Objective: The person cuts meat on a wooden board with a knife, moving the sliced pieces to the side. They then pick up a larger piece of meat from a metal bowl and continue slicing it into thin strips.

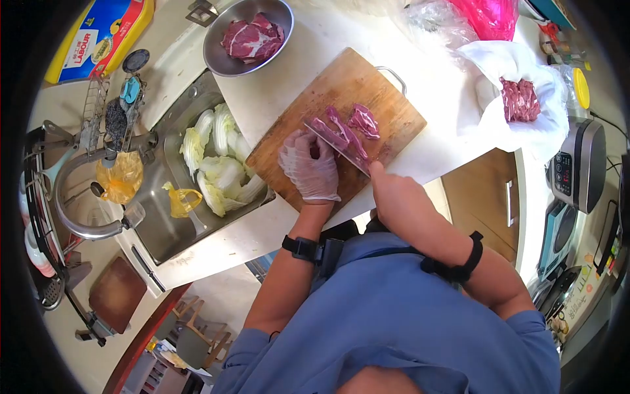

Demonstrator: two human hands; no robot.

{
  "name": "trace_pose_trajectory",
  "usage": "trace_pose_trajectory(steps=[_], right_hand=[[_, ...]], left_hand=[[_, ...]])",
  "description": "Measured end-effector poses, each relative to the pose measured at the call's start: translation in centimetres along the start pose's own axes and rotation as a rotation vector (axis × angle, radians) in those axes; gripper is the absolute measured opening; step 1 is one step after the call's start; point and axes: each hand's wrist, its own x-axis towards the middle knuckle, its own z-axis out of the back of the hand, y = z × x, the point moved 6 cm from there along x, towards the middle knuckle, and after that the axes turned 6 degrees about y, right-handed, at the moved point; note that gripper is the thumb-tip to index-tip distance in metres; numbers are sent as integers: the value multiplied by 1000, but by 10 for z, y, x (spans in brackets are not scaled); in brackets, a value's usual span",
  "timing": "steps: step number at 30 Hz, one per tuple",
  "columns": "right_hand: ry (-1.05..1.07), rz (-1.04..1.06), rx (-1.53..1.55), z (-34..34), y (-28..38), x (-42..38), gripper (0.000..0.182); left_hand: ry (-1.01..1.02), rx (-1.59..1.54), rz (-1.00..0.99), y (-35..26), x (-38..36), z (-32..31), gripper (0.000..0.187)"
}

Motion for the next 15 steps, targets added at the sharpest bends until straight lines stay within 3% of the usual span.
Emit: trace_pose_trajectory(steps=[4, 9, 13, 15], right_hand=[[52, -19, -7, -4, -4, 1, 17], [-141, 160, 77, 6, 20, 48, 18], [-122, 106, 73, 2, 2, 21, 16], [52, -46, -14, -6, -11, 9, 14]], left_hand=[[-26, 9, -8, -5, 2, 1, 17], [7, 27, -25, -5, 4, -1, 15], [-12, 50, -43, -8, 5, 0, 14], [-32, 86, -59, -7, 6, 2, 15]])
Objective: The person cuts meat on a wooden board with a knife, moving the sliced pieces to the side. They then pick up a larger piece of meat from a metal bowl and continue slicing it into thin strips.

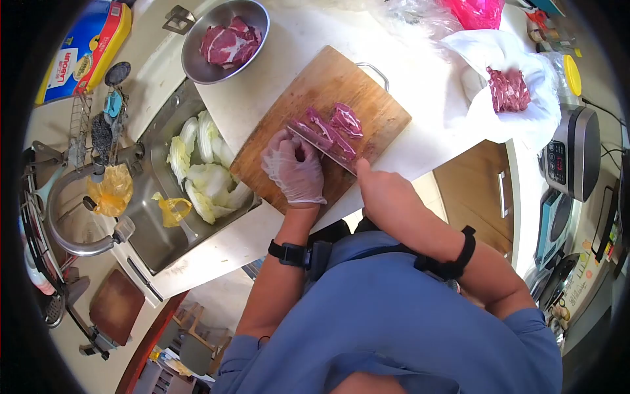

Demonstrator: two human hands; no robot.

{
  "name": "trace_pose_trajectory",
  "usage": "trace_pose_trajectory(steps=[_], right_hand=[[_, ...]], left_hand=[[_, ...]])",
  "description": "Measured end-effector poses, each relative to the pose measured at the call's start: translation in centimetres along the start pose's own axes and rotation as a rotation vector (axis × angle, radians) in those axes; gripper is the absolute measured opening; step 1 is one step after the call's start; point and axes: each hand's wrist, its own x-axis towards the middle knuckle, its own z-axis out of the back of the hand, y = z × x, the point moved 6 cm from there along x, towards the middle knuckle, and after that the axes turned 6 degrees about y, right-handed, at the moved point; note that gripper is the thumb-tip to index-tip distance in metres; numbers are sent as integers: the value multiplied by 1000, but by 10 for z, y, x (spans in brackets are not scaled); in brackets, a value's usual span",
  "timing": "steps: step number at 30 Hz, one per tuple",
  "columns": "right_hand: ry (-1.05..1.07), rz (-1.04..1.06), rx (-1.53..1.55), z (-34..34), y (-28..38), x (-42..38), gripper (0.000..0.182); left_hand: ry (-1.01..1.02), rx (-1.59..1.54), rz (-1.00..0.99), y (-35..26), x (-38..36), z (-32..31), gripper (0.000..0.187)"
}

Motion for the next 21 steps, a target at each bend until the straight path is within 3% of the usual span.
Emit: trace_pose_trajectory(steps=[1, 3, 6, 10, 13, 15, 17, 21], right_hand=[[10, -4, 2, -2, 2, 6, 14], [-183, 158, 78, 12, 24, 36, 14], [-250, 169, 88, 9, 41, 64, 15], [-273, 185, 115, 2, 20, 25, 15], [-100, 49, 37, -7, 13, 19, 16], [-250, 125, 166, 2, 27, 43, 16], [-254, 123, 165, 3, 38, 55, 17], [-226, 47, 52, 4, 8, 52, 20]], left_hand=[[14, 1, 4, 0, -1, -1, 15], [16, 5, 1, 1, 0, 1, 16], [67, -49, 39, 4, -1, -3, 13], [58, -51, -2, 3, -2, -2, 15], [44, -44, -38, -2, -2, 1, 16], [43, -41, -56, -3, -3, 6, 16], [216, -60, 74, 6, -2, 0, 15], [56, 1, -42, 2, -1, 1, 14]])
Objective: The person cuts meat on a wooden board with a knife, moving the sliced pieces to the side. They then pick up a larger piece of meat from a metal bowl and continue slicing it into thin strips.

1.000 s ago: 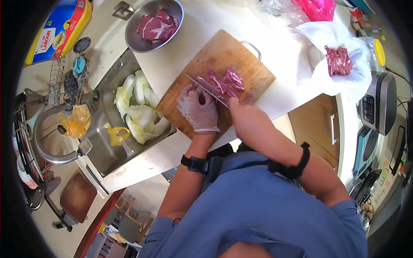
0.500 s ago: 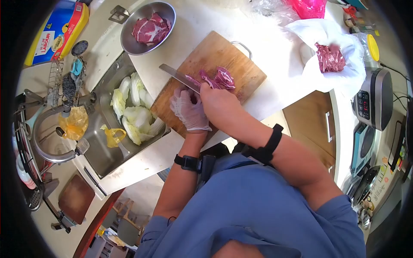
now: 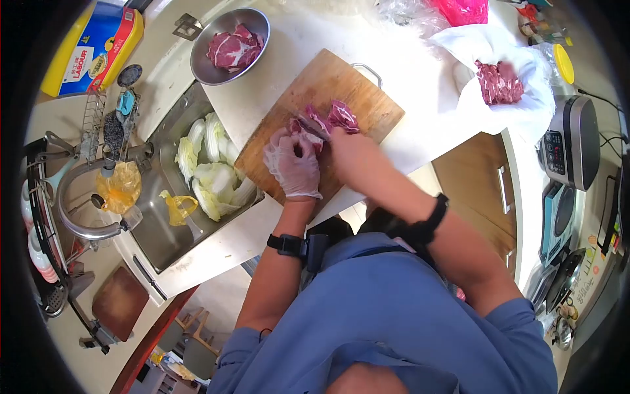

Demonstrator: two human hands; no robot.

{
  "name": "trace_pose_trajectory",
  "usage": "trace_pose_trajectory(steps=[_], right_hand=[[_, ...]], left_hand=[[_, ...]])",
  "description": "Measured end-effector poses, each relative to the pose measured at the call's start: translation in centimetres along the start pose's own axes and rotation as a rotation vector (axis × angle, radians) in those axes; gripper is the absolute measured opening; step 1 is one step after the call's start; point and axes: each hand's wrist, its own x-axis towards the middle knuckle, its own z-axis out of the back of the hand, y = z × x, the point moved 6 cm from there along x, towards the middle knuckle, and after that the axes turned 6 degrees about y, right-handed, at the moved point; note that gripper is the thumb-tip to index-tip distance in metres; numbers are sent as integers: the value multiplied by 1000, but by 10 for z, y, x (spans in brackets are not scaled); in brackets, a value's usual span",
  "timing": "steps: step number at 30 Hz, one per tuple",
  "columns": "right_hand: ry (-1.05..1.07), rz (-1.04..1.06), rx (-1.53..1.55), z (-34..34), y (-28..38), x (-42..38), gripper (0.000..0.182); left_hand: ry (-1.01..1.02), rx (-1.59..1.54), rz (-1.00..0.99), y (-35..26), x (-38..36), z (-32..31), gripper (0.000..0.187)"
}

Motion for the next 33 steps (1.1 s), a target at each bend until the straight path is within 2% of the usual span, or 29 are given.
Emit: trace_pose_trajectory(steps=[2, 4, 6, 9, 11, 13, 15, 17, 20, 23, 24, 26, 29, 33], right_hand=[[41, -13, 44, 19, -14, -13, 19], [-114, -31, 73, 33, -22, -23, 17], [-154, -31, 53, 41, -23, -24, 16], [-120, -27, 102, 43, -16, -33, 15], [-16, 24, 46, 33, -7, -42, 13], [24, 22, 35, 23, -7, -45, 14], [73, 23, 25, 8, -7, -40, 14], [-5, 74, 2, 2, -5, -24, 14], [-90, 153, 70, 2, 25, 17, 15], [-52, 168, 79, 8, 33, 24, 17], [-57, 163, 76, 11, 27, 21, 17], [-11, 11, -26, 15, -3, 8, 17], [-81, 40, -14, 31, -10, -16, 17], [-35, -36, 18, 32, -5, -18, 18]], left_hand=[[-84, -67, -31, 0, -3, 2, 13], [-80, -66, -21, -1, -4, 2, 13], [-81, -61, -18, -1, -3, 3, 13], [-71, -48, -10, 1, -4, 2, 12], [-61, -180, 53, 6, -4, 0, 15], [-73, -157, 49, -1, -1, 4, 15], [-84, -127, 53, -1, -2, 7, 15], [-77, -53, -24, -3, -3, 4, 13], [-36, -66, -12, 3, -5, -1, 19], [-16, -55, -3, 6, -6, -2, 18], [-16, -62, -7, 3, -6, 0, 18], [-23, -108, 58, 3, -4, 2, 16], [-93, -152, 3, 0, -5, 4, 13], [-28, -106, 5, 1, -2, 3, 13]])
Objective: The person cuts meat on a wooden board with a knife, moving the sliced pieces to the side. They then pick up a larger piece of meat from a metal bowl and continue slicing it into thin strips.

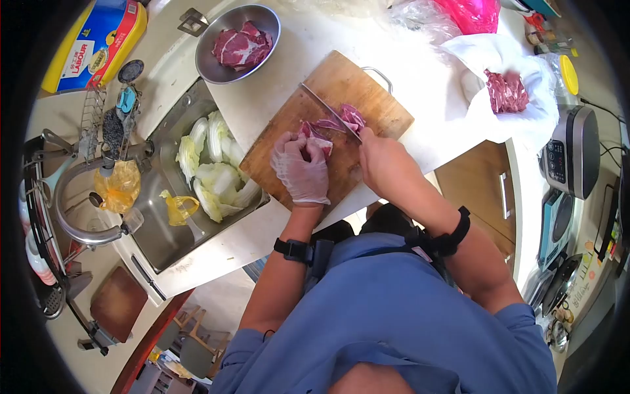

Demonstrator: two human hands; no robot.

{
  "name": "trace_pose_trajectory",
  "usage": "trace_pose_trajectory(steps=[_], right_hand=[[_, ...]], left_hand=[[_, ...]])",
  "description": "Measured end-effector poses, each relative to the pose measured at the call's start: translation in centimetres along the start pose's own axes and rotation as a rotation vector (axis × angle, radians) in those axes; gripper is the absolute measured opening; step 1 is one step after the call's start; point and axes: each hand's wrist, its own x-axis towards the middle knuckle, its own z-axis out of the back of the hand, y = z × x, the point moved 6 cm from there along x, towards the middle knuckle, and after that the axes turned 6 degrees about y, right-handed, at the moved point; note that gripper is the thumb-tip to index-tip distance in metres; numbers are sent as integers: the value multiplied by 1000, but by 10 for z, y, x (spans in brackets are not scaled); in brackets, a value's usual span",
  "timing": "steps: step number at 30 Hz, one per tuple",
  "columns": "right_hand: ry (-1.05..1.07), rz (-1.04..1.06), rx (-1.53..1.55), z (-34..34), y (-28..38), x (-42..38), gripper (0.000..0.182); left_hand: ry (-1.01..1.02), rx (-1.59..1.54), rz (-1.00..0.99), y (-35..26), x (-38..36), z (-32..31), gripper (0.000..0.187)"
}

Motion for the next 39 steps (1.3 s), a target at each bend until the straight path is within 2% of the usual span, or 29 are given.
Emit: trace_pose_trajectory(steps=[5, 11, 15, 18, 20, 26, 29, 33, 35, 39], right_hand=[[145, 35, 37, -13, 3, -18, 16], [39, 85, 65, -28, 20, 17, 18], [44, 52, 84, -26, 14, 15, 18], [19, 9, 41, -16, 0, -1, 18], [50, -57, -11, -6, -2, -9, 18], [80, -16, 37, -14, -4, -18, 20], [179, 5, 54, -17, -3, -26, 18], [182, -3, 42, -22, -6, -23, 17], [66, 37, 78, -25, 2, -9, 18], [54, 69, 106, -19, 11, 3, 19]], left_hand=[[-21, 24, -4, -1, -1, 1, 13], [5, 52, -59, -2, -3, -2, 14], [-7, 40, -57, -5, -2, 1, 13], [37, 10, 1, 1, -4, 0, 12], [-33, -63, 27, 4, -2, -1, 13], [48, -45, 115, -7, 3, 1, 20], [44, 14, 103, -2, 3, -2, 19], [46, -56, 167, 5, 1, -5, 16], [25, -1, 66, -1, 1, -2, 14], [3, 44, -18, -5, 3, 0, 13]])
